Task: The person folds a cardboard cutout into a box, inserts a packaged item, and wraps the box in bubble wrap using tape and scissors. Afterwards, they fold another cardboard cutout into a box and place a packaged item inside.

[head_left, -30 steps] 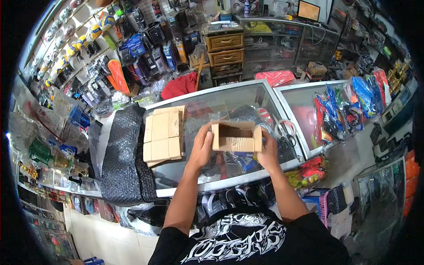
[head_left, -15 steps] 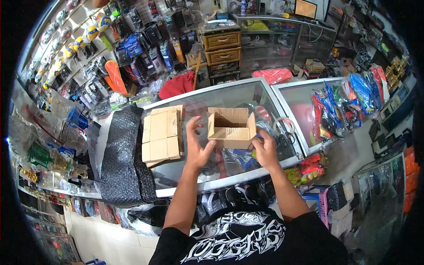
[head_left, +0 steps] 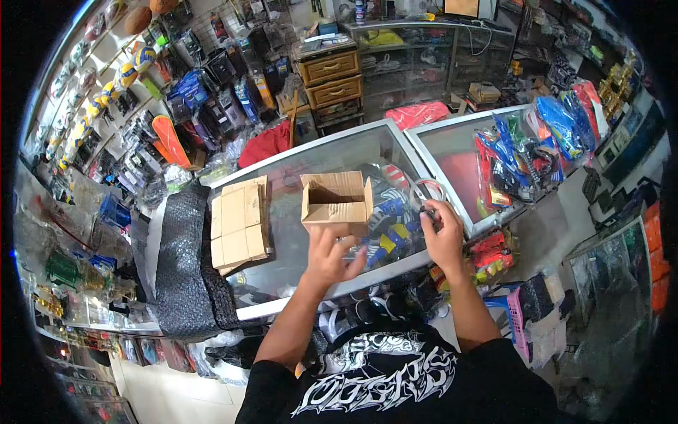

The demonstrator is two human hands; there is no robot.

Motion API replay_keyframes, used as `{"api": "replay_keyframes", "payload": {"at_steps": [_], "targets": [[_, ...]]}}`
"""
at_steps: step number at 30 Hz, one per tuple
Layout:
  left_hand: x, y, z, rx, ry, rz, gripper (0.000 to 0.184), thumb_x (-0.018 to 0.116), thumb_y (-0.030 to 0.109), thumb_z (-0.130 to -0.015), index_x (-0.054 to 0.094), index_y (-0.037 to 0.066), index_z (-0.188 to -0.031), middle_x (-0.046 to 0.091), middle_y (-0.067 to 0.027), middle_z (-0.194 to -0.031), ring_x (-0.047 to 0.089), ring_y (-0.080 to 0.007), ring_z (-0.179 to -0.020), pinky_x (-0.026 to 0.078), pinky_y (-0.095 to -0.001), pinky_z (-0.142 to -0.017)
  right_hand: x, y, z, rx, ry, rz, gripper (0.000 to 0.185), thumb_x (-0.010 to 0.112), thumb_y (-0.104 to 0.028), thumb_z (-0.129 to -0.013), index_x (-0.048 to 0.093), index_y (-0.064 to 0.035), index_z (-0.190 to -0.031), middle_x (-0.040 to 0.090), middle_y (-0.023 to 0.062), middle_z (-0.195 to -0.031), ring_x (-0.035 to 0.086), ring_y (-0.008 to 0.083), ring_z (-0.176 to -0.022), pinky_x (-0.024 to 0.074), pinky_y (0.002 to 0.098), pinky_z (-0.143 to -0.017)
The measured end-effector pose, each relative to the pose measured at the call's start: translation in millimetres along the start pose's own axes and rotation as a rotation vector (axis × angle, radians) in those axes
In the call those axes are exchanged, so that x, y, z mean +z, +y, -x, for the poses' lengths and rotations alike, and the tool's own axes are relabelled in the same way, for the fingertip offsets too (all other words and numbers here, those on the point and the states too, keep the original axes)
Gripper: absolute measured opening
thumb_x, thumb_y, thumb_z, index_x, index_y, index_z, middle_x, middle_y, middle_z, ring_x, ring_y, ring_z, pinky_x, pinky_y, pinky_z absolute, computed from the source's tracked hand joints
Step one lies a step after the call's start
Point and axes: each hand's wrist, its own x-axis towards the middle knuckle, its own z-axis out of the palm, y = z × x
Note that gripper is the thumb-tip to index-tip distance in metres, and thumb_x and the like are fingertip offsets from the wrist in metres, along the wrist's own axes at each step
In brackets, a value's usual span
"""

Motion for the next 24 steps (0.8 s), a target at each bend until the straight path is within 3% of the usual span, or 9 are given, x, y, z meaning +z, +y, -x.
{"api": "replay_keyframes", "payload": {"at_steps": [4,11,13,15,17,21,24], "targets": [[14,25,-14,-0.059,-0.095,0.017,0.029,0.083,0.004,-0.076,0.068,0.009,-0.100,0.066,-0.0118,-0.107,0.059,-0.0326,-0.089,0.045,-0.0433,-0.079,-4,5,8,-0.019,0.049,0.028,0.027,0.078,-0.008,-0.093,0.071,-0.0026,-0.119,0.072,0.0135,-0.110,0.068,0.0334,-0.100,0.0539,0.0436,-0.085],[20,26,-18,-0.095,-0.071,0.018,0.029,0.082,0.002,-0.076,0.067,0.009,-0.100,0.066,-0.0119,-0.106,0.060,-0.0316,-0.090,0.044,-0.0438,-0.081,1,15,11,-0.129,0.027,0.138,0.028,0.079,-0.009,-0.090,0.071,-0.0038,-0.116,0.072,0.0137,-0.111,0.064,0.0379,-0.106,0.0494,0.0488,-0.095],[14,19,-14,-0.123,0.036,-0.046,0.030,0.081,0.004,-0.074,0.069,0.010,-0.101,0.067,-0.0077,-0.108,0.063,-0.0284,-0.096,0.045,-0.0423,-0.085,2,12,10,-0.133,0.029,0.120,0.029,0.080,-0.009,-0.089,0.070,-0.0034,-0.116,0.072,0.0135,-0.112,0.064,0.0379,-0.106,0.0486,0.0491,-0.096],[2,10,-13,-0.158,0.065,-0.092,0.030,0.081,0.002,-0.073,0.067,0.009,-0.098,0.067,-0.0089,-0.106,0.063,-0.0286,-0.096,0.044,-0.0434,-0.088,3,11,8,-0.175,0.036,0.121,0.029,0.080,-0.009,-0.089,0.070,-0.0028,-0.115,0.072,0.0135,-0.114,0.064,0.0378,-0.107,0.0486,0.0490,-0.095],[-6,-1,-16,-0.265,0.247,-0.227,0.030,0.082,0.002,-0.071,0.066,0.009,-0.096,0.068,-0.0101,-0.104,0.063,-0.0295,-0.094,0.044,-0.0456,-0.087,4,9,3,-0.196,0.028,0.117,0.029,0.080,-0.009,-0.088,0.070,-0.0026,-0.115,0.071,0.0137,-0.114,0.063,0.0381,-0.107,0.0488,0.0487,-0.095],[-12,7,-14,-0.151,0.247,-0.165,0.027,0.076,-0.003,-0.076,0.063,0.007,-0.097,0.064,-0.0104,-0.096,0.060,-0.0315,-0.087,0.043,-0.0429,-0.079,-1,9,-6,-0.141,0.078,0.190,0.032,0.080,-0.009,-0.087,0.071,-0.0036,-0.117,0.069,0.0143,-0.114,0.061,0.0379,-0.110,0.0479,0.0496,-0.098],[14,39,-12,-0.018,-0.100,0.104,0.029,0.077,-0.001,-0.079,0.065,0.004,-0.104,0.065,-0.0131,-0.104,0.066,-0.0321,-0.094,0.053,-0.0446,-0.077,-11,14,-12,-0.085,-0.092,0.406,0.042,0.081,-0.017,-0.087,0.070,-0.0051,-0.125,0.068,0.0133,-0.119,0.059,0.0380,-0.115,0.0468,0.0511,-0.101]]}}
